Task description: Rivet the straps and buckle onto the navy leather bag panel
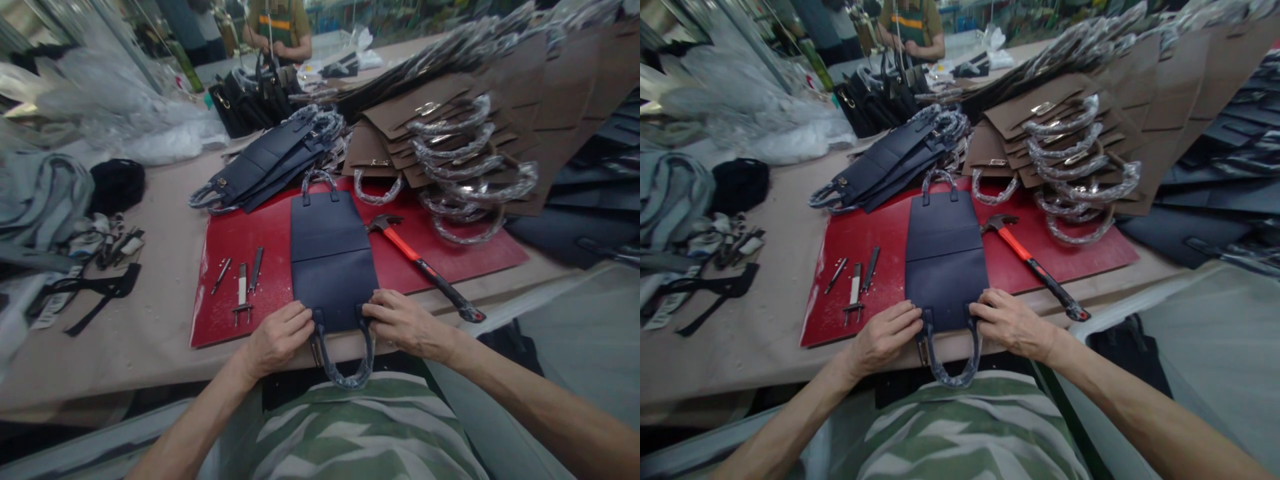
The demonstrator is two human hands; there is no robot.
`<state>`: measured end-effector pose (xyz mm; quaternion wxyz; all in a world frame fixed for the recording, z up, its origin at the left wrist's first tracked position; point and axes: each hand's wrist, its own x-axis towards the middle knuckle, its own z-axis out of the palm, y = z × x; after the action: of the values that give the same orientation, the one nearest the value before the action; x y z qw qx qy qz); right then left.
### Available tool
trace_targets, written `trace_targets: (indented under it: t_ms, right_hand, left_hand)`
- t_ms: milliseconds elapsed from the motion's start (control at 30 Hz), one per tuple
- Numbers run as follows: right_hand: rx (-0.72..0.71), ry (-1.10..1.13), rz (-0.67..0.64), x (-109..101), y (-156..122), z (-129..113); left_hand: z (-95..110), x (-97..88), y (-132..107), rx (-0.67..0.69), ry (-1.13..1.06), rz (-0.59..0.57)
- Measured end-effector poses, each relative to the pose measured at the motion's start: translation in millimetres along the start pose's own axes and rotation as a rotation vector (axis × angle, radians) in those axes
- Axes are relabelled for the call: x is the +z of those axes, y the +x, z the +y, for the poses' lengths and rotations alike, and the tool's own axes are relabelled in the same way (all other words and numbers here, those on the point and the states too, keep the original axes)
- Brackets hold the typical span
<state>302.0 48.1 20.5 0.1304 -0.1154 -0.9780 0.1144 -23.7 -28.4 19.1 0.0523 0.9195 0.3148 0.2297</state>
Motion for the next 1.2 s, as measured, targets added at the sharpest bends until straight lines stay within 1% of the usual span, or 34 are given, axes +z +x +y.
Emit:
trace_targets:
  t_ms: [67,133,167,233,300,367,433,500,567,633,700,733,767,833,867,900,967,1033,1100,1133,1167,1200]
  right_hand:
    - [0.05,0.057,0.077,1,0,-6]
    - [0.157,0.161,0.217,1,1,-15]
    - [0.241,0.203,0.302,2,1,-18]
    - [0.467,0.246,0.477,2,5,-22]
    - [0.711,0.301,0.622,3,11,-17]
    - [0.907,0.451,0.693,3,22,-3]
    - [1.01,0.659,0.714,1,39,18]
    - [1.037,0.833,0.741,-4,60,38]
    - [0.998,0.947,0.769,-9,79,52]
    - [0.936,1.024,0.792,-12,92,56]
    - [0.896,1.085,0.81,-13,95,50]
    - [0.888,1.12,0.804,-13,93,44]
    - [0.88,1.157,0.78,-13,90,37]
    - [0.85,1.246,0.706,-13,80,22]
    - [0.836,1.284,0.68,-15,76,15]
    - [0.831,1.313,0.666,-17,72,9]
    - [0.852,1.34,0.691,-24,70,2]
    - [0.883,1.353,0.729,-33,79,3]
    - [0.884,1.359,0.74,-42,95,12]
    - [0.876,1.342,0.739,-45,105,20]
    - [0.863,1.294,0.724,-46,116,29]
    - [0.858,1.206,0.711,-45,126,38]
  left_hand:
    - [4,4.7,-6,-0.028,0.007,0.0]
    - [10,8.3,-12,-0.079,0.01,-0.009]
    - [15,9.2,-14,-0.103,0.013,-0.007]
    - [23,8.7,-16,-0.143,0.007,0.021]
    - [29,7.2,-13,-0.197,-0.042,0.101]
    - [28,7.3,-4,-0.327,-0.132,0.208]
    - [18,9.0,13,-0.573,-0.213,0.328]
    - [0,9.6,36,-0.887,-0.305,0.466]
    - [-21,7.4,60,-1.149,-0.423,0.595]
    - [-40,2.5,79,-1.319,-0.564,0.691]
    - [-55,-4.0,90,-1.437,-0.757,0.751]
    - [-60,-7.6,93,-1.475,-0.895,0.765]
    - [-63,-11.3,96,-1.49,-1.061,0.755]
    - [-68,-19.3,100,-1.461,-1.365,0.694]
    - [-69,-23.3,102,-1.431,-1.471,0.664]
    - [-70,-27.5,105,-1.409,-1.51,0.653]
    - [-73,-36.8,111,-1.364,-1.506,0.722]
    - [-80,-48.4,119,-1.295,-1.466,0.806]
    - [-94,-62.9,127,-1.131,-1.354,0.874]
    - [-102,-70.4,131,-1.074,-1.297,0.89]
    - [-112,-77.4,134,-1.044,-1.234,0.892]
    - [-121,-83.1,137,-1.048,-1.142,0.884]
